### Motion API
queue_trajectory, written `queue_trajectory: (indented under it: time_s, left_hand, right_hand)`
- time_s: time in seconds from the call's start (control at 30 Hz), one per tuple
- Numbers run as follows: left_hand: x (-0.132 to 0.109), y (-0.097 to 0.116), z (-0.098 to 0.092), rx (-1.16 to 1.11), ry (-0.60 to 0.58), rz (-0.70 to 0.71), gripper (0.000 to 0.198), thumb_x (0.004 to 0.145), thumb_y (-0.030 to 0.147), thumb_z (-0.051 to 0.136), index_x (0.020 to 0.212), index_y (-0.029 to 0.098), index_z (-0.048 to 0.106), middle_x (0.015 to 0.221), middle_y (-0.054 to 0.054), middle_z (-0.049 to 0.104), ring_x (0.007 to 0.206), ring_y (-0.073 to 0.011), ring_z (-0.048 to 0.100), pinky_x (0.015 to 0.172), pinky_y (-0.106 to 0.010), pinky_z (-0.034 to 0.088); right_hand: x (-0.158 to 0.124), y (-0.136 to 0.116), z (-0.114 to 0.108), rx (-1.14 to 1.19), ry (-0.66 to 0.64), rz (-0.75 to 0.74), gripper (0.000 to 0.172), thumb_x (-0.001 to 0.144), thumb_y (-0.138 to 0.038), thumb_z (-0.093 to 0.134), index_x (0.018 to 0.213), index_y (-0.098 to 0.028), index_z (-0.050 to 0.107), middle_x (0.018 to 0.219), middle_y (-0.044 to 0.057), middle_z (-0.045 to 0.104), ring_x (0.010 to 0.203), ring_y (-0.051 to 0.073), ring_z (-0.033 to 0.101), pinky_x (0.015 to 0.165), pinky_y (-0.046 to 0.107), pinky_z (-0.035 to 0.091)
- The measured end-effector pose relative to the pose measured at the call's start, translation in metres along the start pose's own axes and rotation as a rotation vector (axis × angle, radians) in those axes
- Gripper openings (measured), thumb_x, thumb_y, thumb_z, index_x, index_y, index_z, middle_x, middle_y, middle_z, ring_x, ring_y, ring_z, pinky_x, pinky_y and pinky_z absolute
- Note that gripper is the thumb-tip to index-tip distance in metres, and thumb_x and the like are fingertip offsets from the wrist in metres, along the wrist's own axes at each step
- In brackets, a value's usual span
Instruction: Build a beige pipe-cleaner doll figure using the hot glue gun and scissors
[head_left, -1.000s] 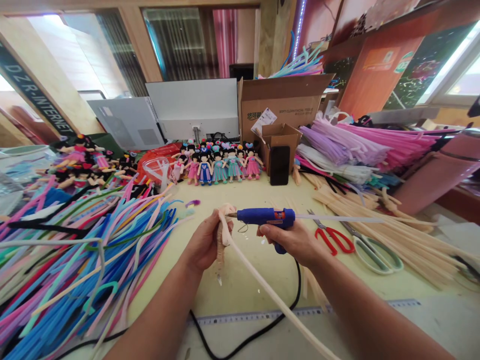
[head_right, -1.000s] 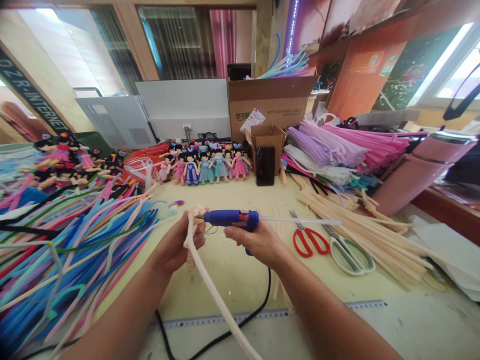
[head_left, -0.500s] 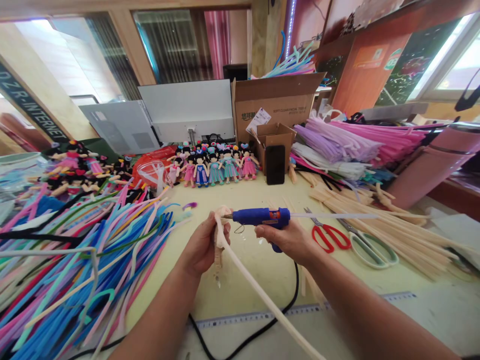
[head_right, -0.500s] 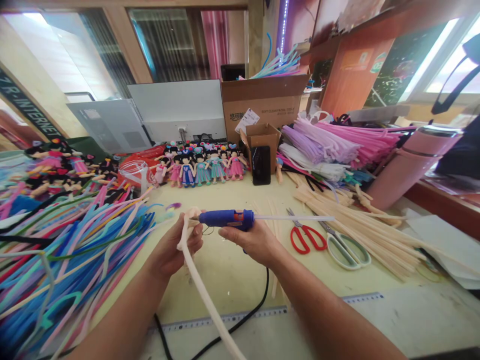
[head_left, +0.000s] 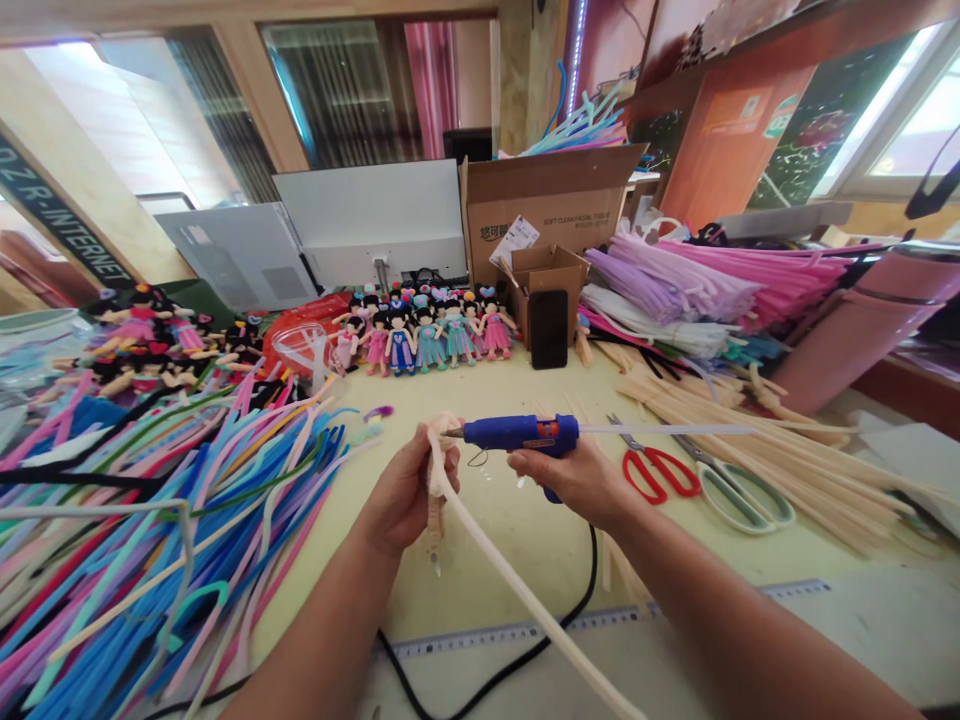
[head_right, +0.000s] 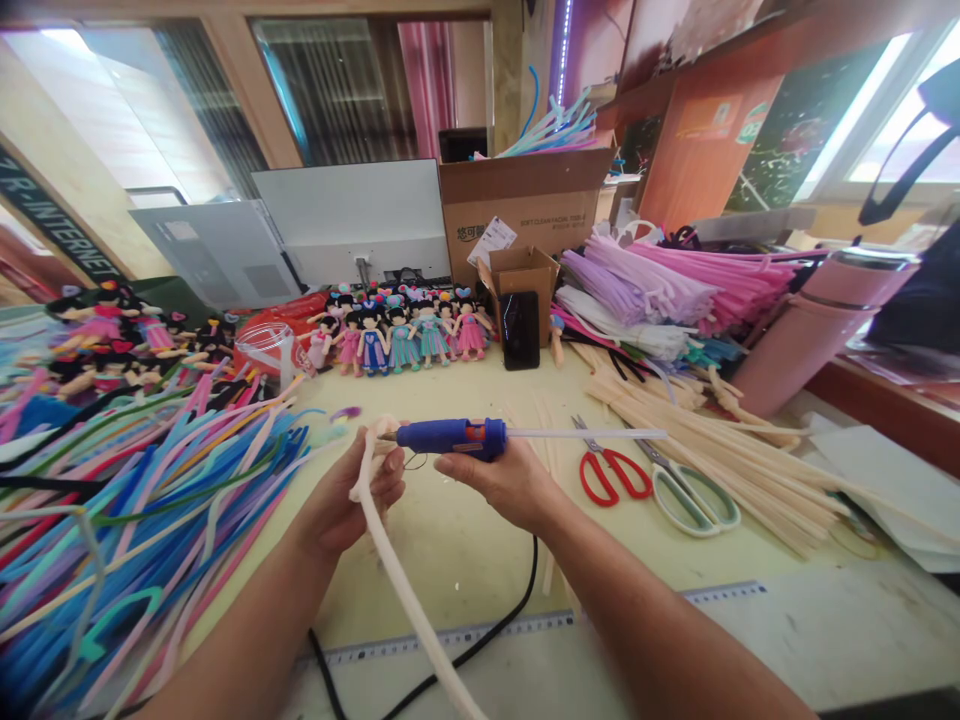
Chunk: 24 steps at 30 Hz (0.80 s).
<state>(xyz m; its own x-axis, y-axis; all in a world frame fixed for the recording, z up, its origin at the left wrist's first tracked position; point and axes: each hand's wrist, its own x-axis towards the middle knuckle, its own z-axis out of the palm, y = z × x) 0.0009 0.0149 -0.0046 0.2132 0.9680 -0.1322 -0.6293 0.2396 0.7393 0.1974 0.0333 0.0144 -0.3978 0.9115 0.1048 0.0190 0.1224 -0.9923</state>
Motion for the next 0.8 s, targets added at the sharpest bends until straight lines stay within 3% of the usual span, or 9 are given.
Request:
queue_trajectory:
  time_s: [0.53,0.8]
  left_hand:
    - [-0.0007,0.0004,0.0002,0.019,0.023,0.004,0.029,0.087,0.045,0.067,0.090,0.017,0.061,0.057,0.004,0.053,0.040,-0.0046,0.037,0.039,-0.015,0.035]
    - [-0.0010,0.0017,0.0028,0.018,0.024,0.010,0.028,0.087,0.043,0.066,0.086,0.016,0.060,0.055,0.004,0.051,0.040,-0.0045,0.035,0.040,-0.014,0.033]
  right_hand:
    - [0.0006,0.0027,-0.0010,-0.016,0.017,0.002,0.023,0.066,-0.042,0.073,0.072,-0.021,0.065,0.057,-0.004,0.049,0.054,0.011,0.042,0.049,0.025,0.032]
    - [-0.0011,0.0038,0.0023,0.000,0.073,-0.015,0.025,0.065,-0.040,0.074,0.069,-0.022,0.058,0.060,-0.005,0.050,0.056,0.012,0.044,0.052,0.025,0.034]
